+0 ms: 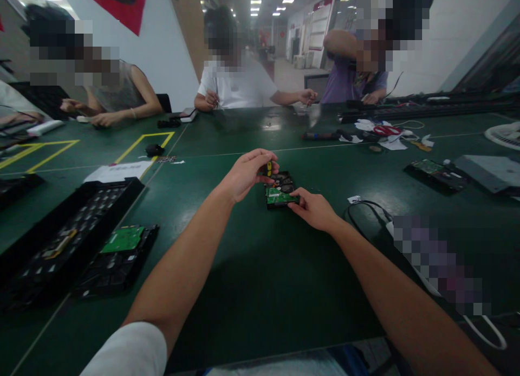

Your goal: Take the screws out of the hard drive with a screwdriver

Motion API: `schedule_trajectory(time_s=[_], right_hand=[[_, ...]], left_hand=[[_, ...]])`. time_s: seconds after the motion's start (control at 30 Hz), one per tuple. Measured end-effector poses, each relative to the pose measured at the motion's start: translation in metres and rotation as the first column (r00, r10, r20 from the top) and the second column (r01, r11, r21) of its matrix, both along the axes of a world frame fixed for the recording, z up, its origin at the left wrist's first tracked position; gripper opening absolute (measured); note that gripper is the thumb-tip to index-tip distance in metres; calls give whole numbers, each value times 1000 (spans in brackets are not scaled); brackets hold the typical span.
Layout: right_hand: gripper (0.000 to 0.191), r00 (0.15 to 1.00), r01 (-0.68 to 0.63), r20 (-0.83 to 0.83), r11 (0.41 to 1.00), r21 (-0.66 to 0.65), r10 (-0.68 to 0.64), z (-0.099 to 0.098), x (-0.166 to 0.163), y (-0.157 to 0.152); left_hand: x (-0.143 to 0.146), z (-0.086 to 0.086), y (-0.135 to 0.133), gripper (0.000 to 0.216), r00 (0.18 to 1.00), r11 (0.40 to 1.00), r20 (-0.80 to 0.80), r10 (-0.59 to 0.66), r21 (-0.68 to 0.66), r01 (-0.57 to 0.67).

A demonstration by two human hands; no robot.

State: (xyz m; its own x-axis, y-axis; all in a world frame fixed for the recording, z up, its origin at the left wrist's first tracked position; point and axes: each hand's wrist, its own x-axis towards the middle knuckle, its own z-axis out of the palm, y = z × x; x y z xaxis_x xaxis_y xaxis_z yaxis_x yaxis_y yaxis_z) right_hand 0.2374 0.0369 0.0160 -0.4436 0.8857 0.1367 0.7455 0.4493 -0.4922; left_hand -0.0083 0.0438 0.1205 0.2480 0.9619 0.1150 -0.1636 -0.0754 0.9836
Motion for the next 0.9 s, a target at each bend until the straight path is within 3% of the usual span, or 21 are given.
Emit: schedule_trajectory(time_s=[0.3,0.67,0.9], right_hand=[[30,1000,1,15,1000,-4,-1,6,-2,-3],[30,1000,4,-1,1000,0,-4,3,0,-2],[29,1000,7,10,1000,10,-7,3,-1,-1]], left_hand=[[-3,1,-1,29,975,989,-190,112,119,-90],[2,6,-5,15,999,1000,-35,7,2,-7],[-3,4,-2,23,992,997,-123,43,70,-34]])
